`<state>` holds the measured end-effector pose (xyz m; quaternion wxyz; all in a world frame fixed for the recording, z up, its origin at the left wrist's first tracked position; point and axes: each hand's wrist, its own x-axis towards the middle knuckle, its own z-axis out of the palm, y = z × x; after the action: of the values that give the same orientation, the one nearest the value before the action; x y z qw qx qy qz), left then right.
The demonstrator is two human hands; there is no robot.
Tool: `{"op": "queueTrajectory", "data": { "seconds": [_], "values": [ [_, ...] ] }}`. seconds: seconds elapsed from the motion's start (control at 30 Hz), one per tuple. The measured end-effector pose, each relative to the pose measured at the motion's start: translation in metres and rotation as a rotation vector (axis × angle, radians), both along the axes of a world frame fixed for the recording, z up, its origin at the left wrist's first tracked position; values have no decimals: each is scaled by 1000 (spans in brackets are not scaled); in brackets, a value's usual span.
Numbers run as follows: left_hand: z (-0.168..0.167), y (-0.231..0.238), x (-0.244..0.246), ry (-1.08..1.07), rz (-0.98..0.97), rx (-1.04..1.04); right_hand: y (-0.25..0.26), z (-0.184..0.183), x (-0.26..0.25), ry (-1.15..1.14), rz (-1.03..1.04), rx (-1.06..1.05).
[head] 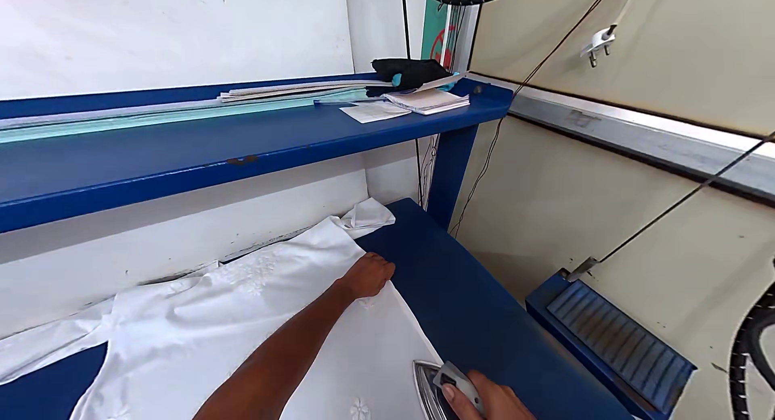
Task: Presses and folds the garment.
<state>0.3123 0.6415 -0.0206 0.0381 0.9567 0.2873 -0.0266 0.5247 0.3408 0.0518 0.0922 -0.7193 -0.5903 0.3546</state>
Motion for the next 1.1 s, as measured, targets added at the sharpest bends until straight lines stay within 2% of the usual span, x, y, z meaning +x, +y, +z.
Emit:
{"op": "queueTrajectory", "data": {
  "seconds": [0.23, 0.37, 0.43, 0.73, 0.83, 0.9, 0.97, 1.03, 1.1],
  "values": [
    [11, 20, 8, 48, 18, -134, 48, -6, -15, -4, -43, 5],
    [25, 25, 12, 10, 116, -286, 78, -3, -24, 2, -50, 4],
    [24, 28, 12, 9, 107, -328, 92, -2, -29, 3, -49, 8],
    [15, 36, 15, 65, -34, -183, 150, 2, -48, -20, -73, 37],
    [11, 31, 6, -69, 38, -177, 175, 0, -53, -18, -70, 45],
    [13, 15, -16, -318, 184, -167, 184, 0, -53, 21, -60, 62],
    [12, -24, -59, -547, 325, -139, 176, -1, -52, 80, -52, 48],
    [-4, -90, -127, -569, 442, -11, 153, -5, -45, 128, -44, 32],
    [-39, -174, -218, -458, 610, 113, 132, -9, -38, 129, -35, 50]
  ]
}}
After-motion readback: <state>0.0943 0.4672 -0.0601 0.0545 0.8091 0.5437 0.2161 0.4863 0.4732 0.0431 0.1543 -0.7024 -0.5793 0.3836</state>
